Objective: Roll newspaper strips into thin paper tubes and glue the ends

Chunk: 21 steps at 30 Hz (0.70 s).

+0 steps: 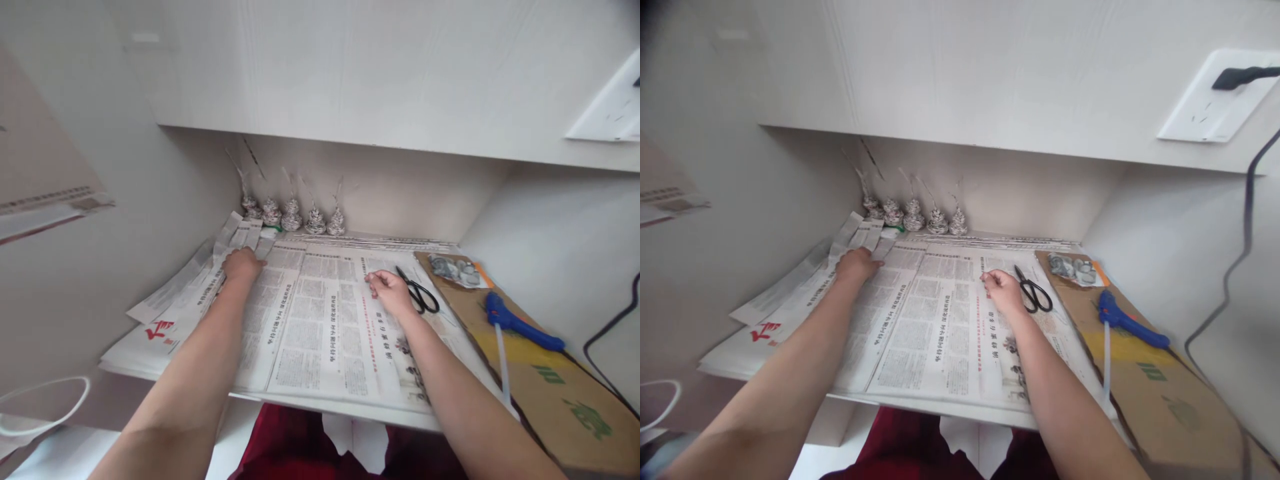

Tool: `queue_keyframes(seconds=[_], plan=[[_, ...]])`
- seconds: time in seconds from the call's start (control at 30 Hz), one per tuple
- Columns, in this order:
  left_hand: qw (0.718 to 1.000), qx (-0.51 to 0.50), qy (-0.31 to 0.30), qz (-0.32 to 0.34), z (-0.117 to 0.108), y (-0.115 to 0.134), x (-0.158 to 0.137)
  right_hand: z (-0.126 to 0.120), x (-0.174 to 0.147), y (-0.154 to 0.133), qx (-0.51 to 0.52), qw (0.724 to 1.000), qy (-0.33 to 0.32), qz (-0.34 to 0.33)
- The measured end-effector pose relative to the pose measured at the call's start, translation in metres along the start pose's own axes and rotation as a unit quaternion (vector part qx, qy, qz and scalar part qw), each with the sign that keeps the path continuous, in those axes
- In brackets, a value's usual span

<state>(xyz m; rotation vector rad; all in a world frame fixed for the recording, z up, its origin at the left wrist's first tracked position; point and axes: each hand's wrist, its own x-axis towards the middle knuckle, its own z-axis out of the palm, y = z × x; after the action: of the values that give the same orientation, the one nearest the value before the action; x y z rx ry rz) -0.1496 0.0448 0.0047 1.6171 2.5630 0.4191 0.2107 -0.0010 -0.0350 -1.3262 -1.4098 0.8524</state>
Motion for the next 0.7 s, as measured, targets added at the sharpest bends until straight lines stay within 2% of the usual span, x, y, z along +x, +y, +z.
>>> queue_keyframes(seconds=[0.2,0.33,0.4,0.5,0.6,0.7], plan=[[0.997,-0.051,0.013,0.050,0.006,-0.002,0.005,-0.001,-0.003,-0.006,0.006,1.000,-0.010,0.007],[0.988,-0.084,0.058,0.117,0.003,0.003,-0.001,-0.002,-0.005,-0.009,0.016,1.000,-0.013,0.005],[0.973,-0.148,0.070,0.162,0.002,0.009,-0.005,-0.002,-0.005,-0.010,0.018,1.000,-0.011,0.007],[0.925,-0.312,0.050,0.209,0.003,0.019,-0.012,-0.002,-0.006,-0.011,0.016,1.000,-0.012,0.011],[0.850,-0.485,-0.033,0.206,0.005,0.031,-0.021,-0.001,-0.006,-0.012,0.011,1.000,-0.013,0.018],[0.797,-0.567,-0.121,0.171,0.004,0.040,-0.032,-0.001,-0.006,-0.012,0.016,0.999,-0.009,0.031]])
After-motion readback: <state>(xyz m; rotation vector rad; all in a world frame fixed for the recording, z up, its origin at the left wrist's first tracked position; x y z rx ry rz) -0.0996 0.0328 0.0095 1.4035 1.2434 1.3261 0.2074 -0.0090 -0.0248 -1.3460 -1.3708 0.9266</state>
